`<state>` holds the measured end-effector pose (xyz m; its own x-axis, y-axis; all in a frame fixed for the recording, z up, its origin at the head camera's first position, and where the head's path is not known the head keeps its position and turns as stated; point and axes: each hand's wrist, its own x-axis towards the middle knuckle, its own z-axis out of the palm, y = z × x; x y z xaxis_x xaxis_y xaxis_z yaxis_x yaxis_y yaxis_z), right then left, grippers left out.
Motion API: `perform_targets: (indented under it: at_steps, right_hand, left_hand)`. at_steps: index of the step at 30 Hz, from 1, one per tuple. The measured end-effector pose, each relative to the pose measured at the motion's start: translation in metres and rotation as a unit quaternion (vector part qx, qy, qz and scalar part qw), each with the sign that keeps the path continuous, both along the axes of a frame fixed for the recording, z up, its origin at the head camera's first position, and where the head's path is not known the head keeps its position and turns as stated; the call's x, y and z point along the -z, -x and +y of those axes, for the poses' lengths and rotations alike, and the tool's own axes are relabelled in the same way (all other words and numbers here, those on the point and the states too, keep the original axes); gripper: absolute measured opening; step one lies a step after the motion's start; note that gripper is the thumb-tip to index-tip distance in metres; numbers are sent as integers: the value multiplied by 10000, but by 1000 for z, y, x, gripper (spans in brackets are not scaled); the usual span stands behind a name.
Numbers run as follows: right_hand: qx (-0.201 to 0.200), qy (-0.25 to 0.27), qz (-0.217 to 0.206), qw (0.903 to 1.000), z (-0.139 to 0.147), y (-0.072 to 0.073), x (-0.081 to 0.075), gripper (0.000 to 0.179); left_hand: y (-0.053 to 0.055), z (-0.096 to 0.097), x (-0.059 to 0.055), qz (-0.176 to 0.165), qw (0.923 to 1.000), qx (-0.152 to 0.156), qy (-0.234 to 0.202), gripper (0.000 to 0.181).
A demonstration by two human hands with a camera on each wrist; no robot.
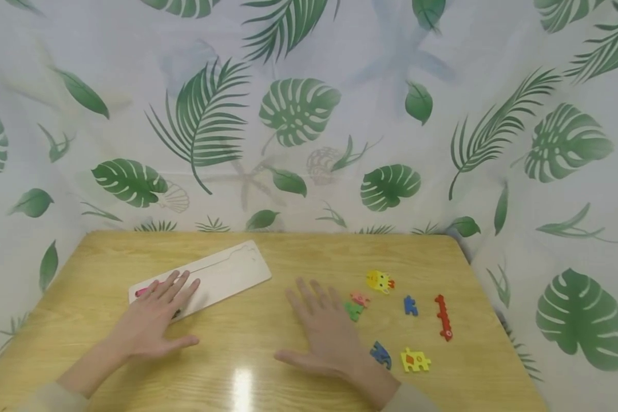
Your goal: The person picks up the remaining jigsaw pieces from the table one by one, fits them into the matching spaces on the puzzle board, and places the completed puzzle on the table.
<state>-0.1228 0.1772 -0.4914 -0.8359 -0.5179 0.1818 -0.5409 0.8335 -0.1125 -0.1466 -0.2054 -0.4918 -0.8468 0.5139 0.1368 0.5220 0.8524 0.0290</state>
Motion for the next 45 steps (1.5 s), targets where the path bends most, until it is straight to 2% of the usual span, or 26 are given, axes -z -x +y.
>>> perform_targets:
  at_steps: [5, 12, 22, 30, 45]
  right_hand:
    - [-131, 23, -170, 9998, -10, 4, -1, 108]
    - [-447, -225, -295, 9983, -25, 12, 6, 107]
    - [-837, -630, -495, 9933, -54, 24, 6, 107]
    - [-946, -839, -474, 9908, -71, 33, 7, 108]
    - [-835, -1203, -500, 9880, -88, 53, 17, 108]
  left_hand:
    - [4, -10, 2, -205, 9996, -154, -70, 103]
    - [14, -25, 9, -290, 9992, -258, -16, 105]
    - [19, -38, 8, -545, 9973, -484, 33, 104]
    - [22, -43, 14, -672, 9959, -603, 18, 104]
    - [26, -53, 16, -712, 9951, -656, 217, 104]
